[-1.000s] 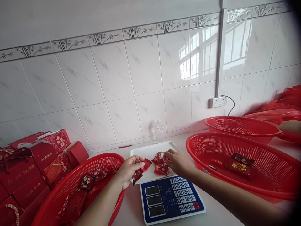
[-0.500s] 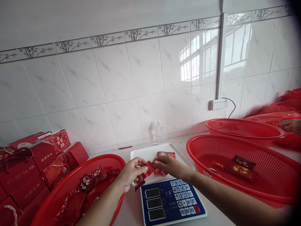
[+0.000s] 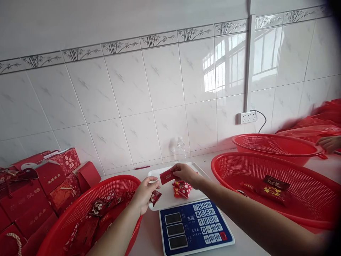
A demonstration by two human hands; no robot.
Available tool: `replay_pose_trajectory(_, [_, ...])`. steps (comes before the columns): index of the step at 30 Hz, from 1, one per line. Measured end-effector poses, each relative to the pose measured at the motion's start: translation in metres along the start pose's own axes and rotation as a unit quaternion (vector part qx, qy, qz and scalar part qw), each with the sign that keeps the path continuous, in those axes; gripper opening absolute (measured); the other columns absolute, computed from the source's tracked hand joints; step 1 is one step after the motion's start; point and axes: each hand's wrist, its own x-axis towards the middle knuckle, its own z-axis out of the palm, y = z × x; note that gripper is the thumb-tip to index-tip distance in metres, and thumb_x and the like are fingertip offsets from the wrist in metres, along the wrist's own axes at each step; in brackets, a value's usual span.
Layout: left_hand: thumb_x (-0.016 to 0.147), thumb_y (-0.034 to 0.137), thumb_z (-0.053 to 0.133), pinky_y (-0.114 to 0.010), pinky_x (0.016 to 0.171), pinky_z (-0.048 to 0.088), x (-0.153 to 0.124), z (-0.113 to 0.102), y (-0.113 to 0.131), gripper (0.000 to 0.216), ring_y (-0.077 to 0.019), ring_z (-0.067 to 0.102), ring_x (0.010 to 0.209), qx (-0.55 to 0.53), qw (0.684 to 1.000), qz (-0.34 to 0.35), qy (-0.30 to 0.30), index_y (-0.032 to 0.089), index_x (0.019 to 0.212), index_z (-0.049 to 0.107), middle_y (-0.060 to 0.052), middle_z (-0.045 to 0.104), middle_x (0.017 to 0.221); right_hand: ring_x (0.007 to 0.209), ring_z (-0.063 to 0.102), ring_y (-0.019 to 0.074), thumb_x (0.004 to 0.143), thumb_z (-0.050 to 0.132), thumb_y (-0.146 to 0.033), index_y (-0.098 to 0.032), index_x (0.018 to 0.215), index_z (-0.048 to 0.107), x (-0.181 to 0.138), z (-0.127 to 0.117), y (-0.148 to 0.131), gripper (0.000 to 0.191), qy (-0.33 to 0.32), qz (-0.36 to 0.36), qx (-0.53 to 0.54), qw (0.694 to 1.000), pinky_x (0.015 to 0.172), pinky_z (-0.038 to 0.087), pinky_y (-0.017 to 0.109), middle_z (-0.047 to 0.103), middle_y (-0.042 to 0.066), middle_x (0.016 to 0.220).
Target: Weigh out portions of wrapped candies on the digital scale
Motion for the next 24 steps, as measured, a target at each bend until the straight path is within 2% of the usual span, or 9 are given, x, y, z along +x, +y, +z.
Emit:
replay_pose_trajectory(4, [0.067, 0.042, 0.070, -0.021, 0.049, 0.039, 0.000, -0.005, 0.000, 0.037, -0.0032, 0.046, 0.044, -0.039, 0.999, -0.012, -0.002, 0.019, 0.090, 0.051, 0.003, 0.057, 0.073, 0.099, 0.058, 0.0234, 0.072, 0.056, -0.012, -0.015, 0.094, 0.064, -0.003, -0.001, 0.001, 0.023, 0.023, -0.030, -0.066, 0.997, 0.082, 0.045, 0.035, 0.063, 0.012, 0.109])
replay_pose_trajectory(6, [0.067, 0.038, 0.069, -0.021, 0.053, 0.041, -0.001, -0.005, 0.001, 0.034, -0.0050, 0.050, 0.049, -0.060, 0.998, -0.023, -0.011, 0.019, 0.088, 0.051, 0.002, 0.057, 0.074, 0.107, 0.053, 0.0239, 0.075, 0.057, -0.016, -0.016, 0.098, 0.063, -0.013, 0.002, 0.000, 0.023, 0.030, -0.053, -0.082, 0.995, 0.090, 0.040, 0.037, 0.060, 0.012, 0.115])
replay_pose_trajectory(8, [0.070, 0.029, 0.066, -0.022, 0.056, 0.042, -0.003, -0.002, 0.003, 0.030, -0.0071, 0.052, 0.055, -0.081, 0.996, -0.028, -0.021, 0.019, 0.092, 0.050, 0.001, 0.058, 0.075, 0.098, 0.057, 0.0211, 0.082, 0.052, -0.026, -0.015, 0.103, 0.061, -0.027, 0.008, -0.002, 0.026, -0.010, -0.056, -0.034, 0.998, 0.085, 0.044, 0.034, 0.063, 0.011, 0.106])
replay_pose_trajectory(10, [0.069, 0.016, 0.060, -0.024, 0.062, 0.044, -0.006, 0.003, 0.006, 0.034, -0.0087, 0.055, 0.061, -0.106, 0.993, -0.019, -0.056, 0.018, 0.100, 0.048, 0.000, 0.059, 0.079, 0.084, 0.062, 0.0171, 0.085, 0.049, -0.034, -0.015, 0.115, 0.053, -0.043, 0.016, -0.005, 0.035, -0.084, -0.035, 0.085, 0.992, 0.073, 0.049, 0.031, 0.064, 0.009, 0.096])
replay_pose_trajectory(12, [0.062, 0.006, 0.054, -0.026, 0.065, 0.045, -0.012, 0.009, 0.010, 0.046, -0.0101, 0.057, 0.066, -0.121, 0.987, 0.001, -0.109, 0.019, 0.106, 0.046, -0.003, 0.060, 0.089, 0.074, 0.063, 0.0138, 0.084, 0.051, -0.038, -0.019, 0.124, 0.044, -0.058, 0.024, -0.008, 0.045, -0.149, 0.000, 0.216, 0.965, 0.066, 0.049, 0.028, 0.062, 0.006, 0.091])
replay_pose_trajectory(15, [0.056, 0.002, 0.052, -0.024, 0.062, 0.043, -0.023, 0.018, 0.014, 0.057, -0.0108, 0.057, 0.072, -0.084, 0.986, 0.021, -0.142, 0.022, 0.110, 0.046, -0.005, 0.056, 0.105, 0.066, 0.062, 0.0104, 0.079, 0.060, -0.038, -0.022, 0.126, 0.040, -0.073, 0.034, -0.008, 0.053, -0.169, 0.034, 0.321, 0.931, 0.063, 0.048, 0.025, 0.060, 0.000, 0.081])
replay_pose_trajectory(18, [0.060, 0.006, 0.059, -0.025, 0.069, 0.045, -0.031, 0.022, 0.012, 0.055, -0.0121, 0.058, 0.080, -0.024, 0.991, 0.026, -0.130, 0.023, 0.111, 0.048, -0.005, 0.053, 0.110, 0.061, 0.061, 0.0092, 0.074, 0.065, -0.037, -0.020, 0.120, 0.043, -0.078, 0.037, 0.000, 0.054, -0.142, 0.042, 0.339, 0.929, 0.058, 0.045, 0.023, 0.061, -0.002, 0.074])
replay_pose_trajectory(20, [0.063, 0.014, 0.066, -0.029, 0.075, 0.046, -0.033, 0.021, 0.010, 0.050, -0.0134, 0.060, 0.080, 0.003, 0.990, 0.019, -0.138, 0.022, 0.110, 0.050, -0.005, 0.055, 0.105, 0.057, 0.060, 0.0087, 0.071, 0.066, -0.040, -0.018, 0.112, 0.048, -0.078, 0.035, 0.006, 0.050, -0.126, 0.036, 0.322, 0.938, 0.055, 0.043, 0.021, 0.061, -0.002, 0.070])
replay_pose_trajectory(24, [0.062, 0.035, 0.073, -0.029, 0.070, 0.045, -0.030, 0.017, 0.006, 0.040, -0.0133, 0.059, 0.072, 0.044, 0.987, 0.008, -0.157, 0.017, 0.094, 0.057, -0.003, 0.060, 0.087, 0.050, 0.056, 0.0072, 0.066, 0.067, -0.046, -0.016, 0.093, 0.051, -0.081, 0.030, 0.011, 0.043, -0.133, 0.008, 0.277, 0.952, 0.048, 0.039, 0.020, 0.064, -0.002, 0.070])
